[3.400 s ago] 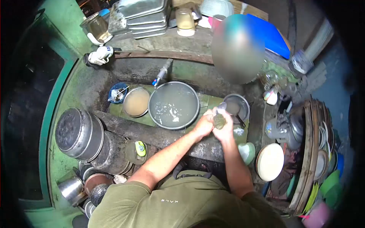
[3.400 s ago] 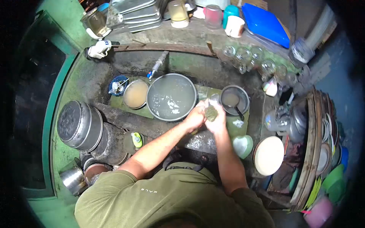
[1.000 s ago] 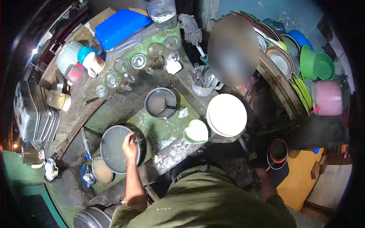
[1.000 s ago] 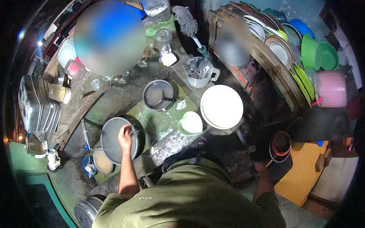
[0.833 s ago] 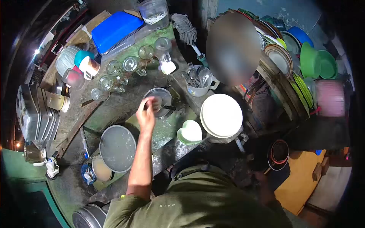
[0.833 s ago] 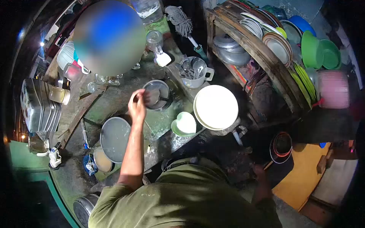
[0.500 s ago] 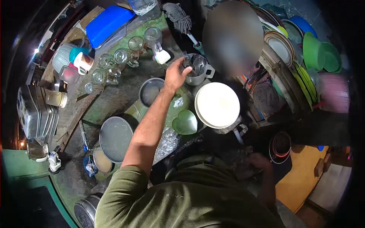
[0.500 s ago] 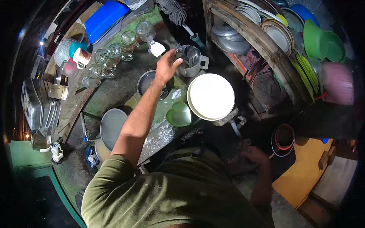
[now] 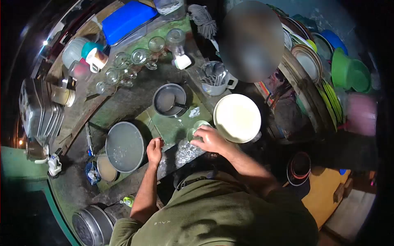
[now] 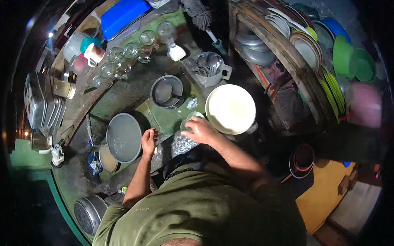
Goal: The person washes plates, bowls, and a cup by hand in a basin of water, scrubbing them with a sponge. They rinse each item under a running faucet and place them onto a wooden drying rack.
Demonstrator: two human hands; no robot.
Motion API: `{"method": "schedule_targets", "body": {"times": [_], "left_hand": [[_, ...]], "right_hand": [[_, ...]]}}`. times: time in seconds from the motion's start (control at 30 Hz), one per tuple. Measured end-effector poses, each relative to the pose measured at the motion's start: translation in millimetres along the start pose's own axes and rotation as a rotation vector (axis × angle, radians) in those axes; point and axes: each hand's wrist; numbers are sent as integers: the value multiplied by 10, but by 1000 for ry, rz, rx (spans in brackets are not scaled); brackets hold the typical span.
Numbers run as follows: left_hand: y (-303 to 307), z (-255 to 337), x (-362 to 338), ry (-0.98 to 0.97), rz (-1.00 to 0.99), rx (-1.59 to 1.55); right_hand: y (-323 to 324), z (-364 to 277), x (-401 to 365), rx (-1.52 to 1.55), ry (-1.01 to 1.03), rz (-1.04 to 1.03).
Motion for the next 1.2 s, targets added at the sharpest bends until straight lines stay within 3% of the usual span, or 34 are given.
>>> {"method": "schedule_targets", "body": {"times": [0.03,0.07,0.1,0.13,0.2,0.27,0.37,0.43,0.53,0.6,0.63,0.67,0.77,0.83,0.87,0.9,0.93,1.0,1.07,1.2], "left_hand": [[109,-73,-49,50,41,-52],[234,-110,-129,99,95,-109],[363,-314,-141,33,120,-141],[433,-376,-195,38,164,-163],[527,-448,-299,63,222,-88],[494,-515,-377,52,206,-160],[322,-357,-412,61,160,-137],[135,-165,-409,56,78,-141],[-338,156,-320,-168,-65,-6],[-700,614,-331,-142,-254,-3],[-875,824,-321,-225,-317,13],[-1044,1015,-323,-307,-380,28],[-1364,1439,-358,-162,-564,-105],[-1383,1608,-404,-63,-662,-261],[-1312,1654,-433,-62,-730,-380],[-1166,1670,-487,82,-618,-371],[-989,1571,-469,95,-574,-378],[-538,1286,-354,104,-528,-787],[342,800,-238,90,-160,-860],[1589,-547,160,63,737,-482]], "right_hand": [[156,-29,24,-1,-41,31],[346,-14,-17,-188,-61,189],[480,141,-111,-135,-191,334],[680,589,-279,-564,-136,425],[1222,515,-217,-800,-550,455],[1409,1234,-473,-752,-739,288],[1493,1711,-634,-619,-634,147],[1502,1588,-553,-552,-717,200],[1585,1649,-578,-574,-715,207],[1633,1637,-566,-542,-697,218],[1712,1590,-576,-519,-653,272],[1792,1506,-589,-496,-610,326],[2002,1095,-519,-512,-422,313],[1914,567,-218,-365,-384,364],[1766,292,-53,-210,-481,404],[1582,201,71,-209,-390,385],[1408,123,165,-211,-299,377],[1111,-41,322,344,-366,310],[920,-154,337,251,-443,171],[827,-197,178,152,-390,-19]]}}
Point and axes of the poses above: each hand's wrist, its own x-axis towards the middle knuckle, its own y-axis out of the back of the hand, z = x × y, and after that the axes turned 8 degrees about y, right-handed
